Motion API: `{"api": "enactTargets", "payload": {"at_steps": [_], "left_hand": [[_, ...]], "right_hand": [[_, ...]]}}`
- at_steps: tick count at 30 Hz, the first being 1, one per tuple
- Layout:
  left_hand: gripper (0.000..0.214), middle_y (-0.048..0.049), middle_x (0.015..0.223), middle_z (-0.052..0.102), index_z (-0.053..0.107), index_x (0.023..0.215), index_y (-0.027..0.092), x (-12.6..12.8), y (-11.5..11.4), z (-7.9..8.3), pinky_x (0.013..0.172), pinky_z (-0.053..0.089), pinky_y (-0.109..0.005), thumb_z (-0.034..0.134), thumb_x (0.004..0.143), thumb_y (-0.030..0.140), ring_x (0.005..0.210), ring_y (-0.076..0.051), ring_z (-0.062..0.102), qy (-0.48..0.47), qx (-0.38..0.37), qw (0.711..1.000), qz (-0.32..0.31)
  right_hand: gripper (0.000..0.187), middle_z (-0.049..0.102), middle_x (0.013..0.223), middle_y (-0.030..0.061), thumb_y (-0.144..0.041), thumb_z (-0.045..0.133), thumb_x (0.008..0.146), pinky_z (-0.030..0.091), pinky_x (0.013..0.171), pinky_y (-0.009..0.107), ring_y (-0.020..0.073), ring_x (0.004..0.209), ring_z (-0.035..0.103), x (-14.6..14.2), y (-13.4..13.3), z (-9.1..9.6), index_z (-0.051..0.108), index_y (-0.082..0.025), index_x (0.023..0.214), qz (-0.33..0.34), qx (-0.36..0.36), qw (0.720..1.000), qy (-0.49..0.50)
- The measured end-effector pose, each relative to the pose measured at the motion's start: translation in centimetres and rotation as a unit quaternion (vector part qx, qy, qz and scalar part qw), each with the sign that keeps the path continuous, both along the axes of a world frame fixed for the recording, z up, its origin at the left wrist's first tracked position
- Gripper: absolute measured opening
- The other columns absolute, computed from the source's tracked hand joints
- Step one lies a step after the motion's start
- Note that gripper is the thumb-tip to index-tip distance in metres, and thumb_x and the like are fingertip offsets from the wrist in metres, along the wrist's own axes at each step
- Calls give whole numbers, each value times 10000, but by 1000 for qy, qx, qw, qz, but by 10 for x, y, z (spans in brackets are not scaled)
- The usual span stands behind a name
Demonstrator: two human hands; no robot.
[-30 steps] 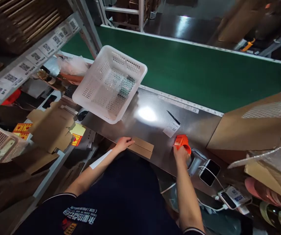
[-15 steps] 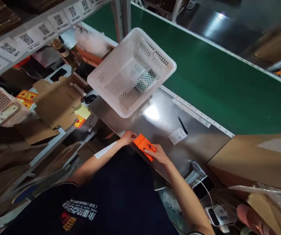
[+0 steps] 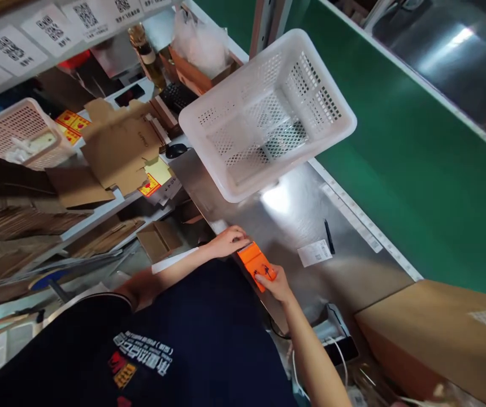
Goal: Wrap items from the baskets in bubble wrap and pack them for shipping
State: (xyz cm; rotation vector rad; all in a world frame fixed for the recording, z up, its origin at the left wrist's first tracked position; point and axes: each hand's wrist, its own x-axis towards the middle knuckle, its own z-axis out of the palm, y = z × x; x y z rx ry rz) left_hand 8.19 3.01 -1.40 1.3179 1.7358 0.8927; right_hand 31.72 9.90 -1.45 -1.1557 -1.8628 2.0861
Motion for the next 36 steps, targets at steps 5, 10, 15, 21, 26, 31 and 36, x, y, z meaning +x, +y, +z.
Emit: {"api": "enactTargets", "payload": {"at_steps": [5,10,15,21,26,31,36], "left_hand": [[259,-81,1217,702,783,838,207,-11,0,2,1016,501,-377,633,1010,330,1133,-224,646,151,56,987,-17],[270,-85,1217,699,799,847,197,-39,1,-11,951,482,-389,644,1008,348,1069,-228,653,230,18,973,-1],[283,-74,1211,702,793,867,201,-51,-5,-32,932,473,-371,626,1024,367,1074,-216,658,205,-14,978,17],[247,-74,1173,707,806,911,209,-42,-1,-67,943,491,-354,638,1015,357,1058,-208,654,184,-24,983,4],[240,-73,1212,726,818,1017,243,-17,2,-89,1037,478,-414,601,1030,344,1165,-243,641,189,-41,980,-45],[414,-144,1499,611,730,1301,202,-16,-8,-80,1193,393,-528,633,996,465,1410,-349,530,193,-44,980,11],[743,-80,1694,413,409,1634,217,-10,-28,-77,1324,278,-418,182,1070,645,1577,-244,371,-128,-55,989,-58]], "right_hand": [[603,635,661,27,-748,812,608,444,568,275,153,595,508,-3,1,20,700,-175,759,11,3,999,-35],[555,620,648,17,-711,790,694,400,551,266,165,607,513,9,5,39,710,-164,749,52,41,991,-115],[565,561,589,-2,-725,781,685,335,510,259,141,565,448,8,5,38,654,-175,666,54,32,987,-149],[574,534,554,-4,-737,758,677,334,520,263,139,552,438,-6,5,34,647,-175,632,45,36,980,-189],[570,547,558,8,-742,739,663,342,526,274,150,556,445,-11,1,38,634,-185,609,37,42,978,-199],[592,571,579,15,-750,726,663,361,567,277,157,588,470,-11,2,38,662,-161,649,42,42,977,-203],[595,589,600,17,-748,697,691,362,587,277,165,607,496,-9,2,30,664,-154,672,57,51,977,-198]]}}
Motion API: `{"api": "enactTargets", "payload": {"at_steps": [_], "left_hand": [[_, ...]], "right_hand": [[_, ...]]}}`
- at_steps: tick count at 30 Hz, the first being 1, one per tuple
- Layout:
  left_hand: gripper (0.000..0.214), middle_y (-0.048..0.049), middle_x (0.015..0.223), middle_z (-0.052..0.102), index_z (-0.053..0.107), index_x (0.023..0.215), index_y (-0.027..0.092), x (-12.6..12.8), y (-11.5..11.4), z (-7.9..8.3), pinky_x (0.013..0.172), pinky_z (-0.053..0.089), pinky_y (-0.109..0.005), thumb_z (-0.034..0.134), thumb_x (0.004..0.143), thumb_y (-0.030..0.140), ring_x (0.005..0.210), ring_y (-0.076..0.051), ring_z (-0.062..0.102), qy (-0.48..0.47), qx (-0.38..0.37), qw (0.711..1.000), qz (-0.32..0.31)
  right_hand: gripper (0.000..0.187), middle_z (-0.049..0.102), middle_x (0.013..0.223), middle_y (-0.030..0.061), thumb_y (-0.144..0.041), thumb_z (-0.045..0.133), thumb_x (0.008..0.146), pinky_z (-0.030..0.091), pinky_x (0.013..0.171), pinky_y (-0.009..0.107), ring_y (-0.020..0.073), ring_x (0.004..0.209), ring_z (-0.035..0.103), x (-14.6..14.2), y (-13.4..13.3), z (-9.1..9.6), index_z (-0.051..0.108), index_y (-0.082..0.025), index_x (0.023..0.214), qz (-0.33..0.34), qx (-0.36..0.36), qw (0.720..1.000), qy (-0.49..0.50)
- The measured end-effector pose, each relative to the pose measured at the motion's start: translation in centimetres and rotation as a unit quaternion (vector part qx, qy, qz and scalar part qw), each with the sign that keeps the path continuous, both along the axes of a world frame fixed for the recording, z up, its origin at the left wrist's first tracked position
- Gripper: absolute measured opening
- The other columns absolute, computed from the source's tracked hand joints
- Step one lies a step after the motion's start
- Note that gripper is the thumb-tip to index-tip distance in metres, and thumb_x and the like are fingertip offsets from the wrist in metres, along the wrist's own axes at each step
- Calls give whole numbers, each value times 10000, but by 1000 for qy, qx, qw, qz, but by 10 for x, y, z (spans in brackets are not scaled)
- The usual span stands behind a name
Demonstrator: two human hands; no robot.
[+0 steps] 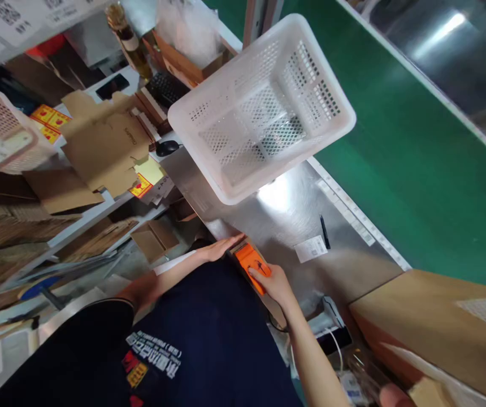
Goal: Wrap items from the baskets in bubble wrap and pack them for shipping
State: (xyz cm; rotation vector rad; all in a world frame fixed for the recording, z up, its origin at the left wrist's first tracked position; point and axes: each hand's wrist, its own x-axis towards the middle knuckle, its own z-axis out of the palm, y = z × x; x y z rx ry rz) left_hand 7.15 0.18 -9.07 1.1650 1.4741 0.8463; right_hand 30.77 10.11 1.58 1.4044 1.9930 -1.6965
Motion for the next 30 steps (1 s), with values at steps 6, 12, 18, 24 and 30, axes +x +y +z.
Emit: {"api": "enactTargets", "payload": {"at_steps": [6,12,18,24,30], "left_hand": [[957,-63,1769,198,308,1674,174,-2,-3,-14,1361,80,-413,240,970,818,1643,-280,159,-120,-111,986,-13],[897,-87,1766,240,459,1599,252,-25,17,19,1331,200,-536,798,797,466,1642,-369,151,-51,30,991,-120],[910,-183,1593,392,616,1413,215,-25,34,19,1270,341,-568,983,597,380,1516,-386,392,83,54,981,-167],[767,-148,1479,468,630,1378,186,-32,36,23,1265,339,-546,906,733,495,1490,-376,391,153,66,967,-193],[728,-167,1561,437,608,1433,236,-29,34,52,1238,402,-514,852,803,505,1498,-346,422,252,28,942,-221]], "right_hand": [[591,592,620,11,-759,649,701,366,602,279,173,627,518,-3,-1,4,664,-168,672,3,13,1000,16],[577,598,629,8,-750,627,713,352,597,276,175,634,531,-2,-1,2,667,-175,685,16,23,999,44],[538,629,665,25,-726,650,748,362,599,274,188,660,576,-4,-2,7,673,-191,699,22,26,998,55],[477,670,725,45,-667,666,806,359,613,276,184,674,589,43,-12,12,703,-194,761,4,42,999,33],[581,548,613,7,-767,661,714,311,545,274,152,599,463,134,-30,-37,608,-191,657,-32,-30,997,57]]}}
